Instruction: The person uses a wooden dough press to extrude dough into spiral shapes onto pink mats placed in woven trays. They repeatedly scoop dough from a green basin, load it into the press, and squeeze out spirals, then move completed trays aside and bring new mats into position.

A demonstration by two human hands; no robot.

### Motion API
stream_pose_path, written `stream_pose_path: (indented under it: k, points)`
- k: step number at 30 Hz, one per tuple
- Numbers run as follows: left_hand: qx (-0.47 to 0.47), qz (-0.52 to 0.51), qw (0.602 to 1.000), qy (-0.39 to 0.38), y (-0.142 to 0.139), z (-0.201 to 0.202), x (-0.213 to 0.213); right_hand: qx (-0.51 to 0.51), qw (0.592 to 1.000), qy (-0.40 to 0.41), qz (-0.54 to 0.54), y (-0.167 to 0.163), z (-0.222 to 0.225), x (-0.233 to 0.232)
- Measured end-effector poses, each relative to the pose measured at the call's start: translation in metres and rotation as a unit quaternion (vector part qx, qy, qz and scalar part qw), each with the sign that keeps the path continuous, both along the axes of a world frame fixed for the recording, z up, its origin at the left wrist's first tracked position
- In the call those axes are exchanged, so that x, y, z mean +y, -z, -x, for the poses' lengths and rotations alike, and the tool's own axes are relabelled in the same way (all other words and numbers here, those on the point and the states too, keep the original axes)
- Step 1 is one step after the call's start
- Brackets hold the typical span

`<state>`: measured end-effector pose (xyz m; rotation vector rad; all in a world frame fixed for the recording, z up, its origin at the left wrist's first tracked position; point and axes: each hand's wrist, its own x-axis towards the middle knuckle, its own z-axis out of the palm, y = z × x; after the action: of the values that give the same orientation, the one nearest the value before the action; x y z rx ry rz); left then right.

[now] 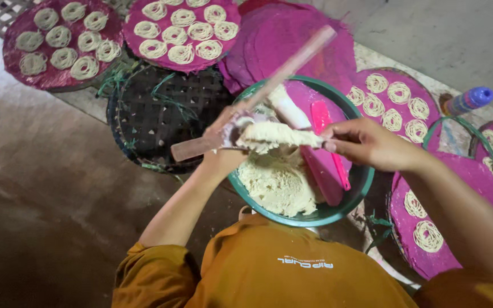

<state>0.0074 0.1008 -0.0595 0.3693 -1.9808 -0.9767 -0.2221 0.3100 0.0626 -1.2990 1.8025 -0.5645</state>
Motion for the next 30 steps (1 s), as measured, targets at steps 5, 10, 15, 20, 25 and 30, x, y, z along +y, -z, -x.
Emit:
stream_pose_path:
  k: [5,10,15,20,25,30]
  points:
    - [-0.107,0.217,0.968,0.065,-0.017,0.007,0.013,0.339,0.941,0.002,-0.026,-0.040,-0.017,-0.008]
    - [-0.235,0.043,0.967,0.086,-0.011,0.019,0.029,0.617,0.750,-0.223,0.086,-0.010,-0.083,-0.029]
    - [-0.191,0.097,0.973,0.086,0.009,0.002,0.032,0.578,0.750,-0.217,0.238,-0.009,-0.093,-0.002]
    - [-0.217,-0.092,0.970,-0.054,0.029,0.010,-0.003,0.475,0.861,-0.007,0.184,-0.030,-0.074,0.019]
    - [-0.141,0.248,0.953,-0.099,0.039,0.032,-0.015,0.199,0.911,0.085,0.350,0.053,-0.090,-0.019]
    - [-0.116,0.165,0.974,-0.105,0.026,0.020,-0.031,0.053,0.973,0.132,0.183,0.089,-0.080,0.009]
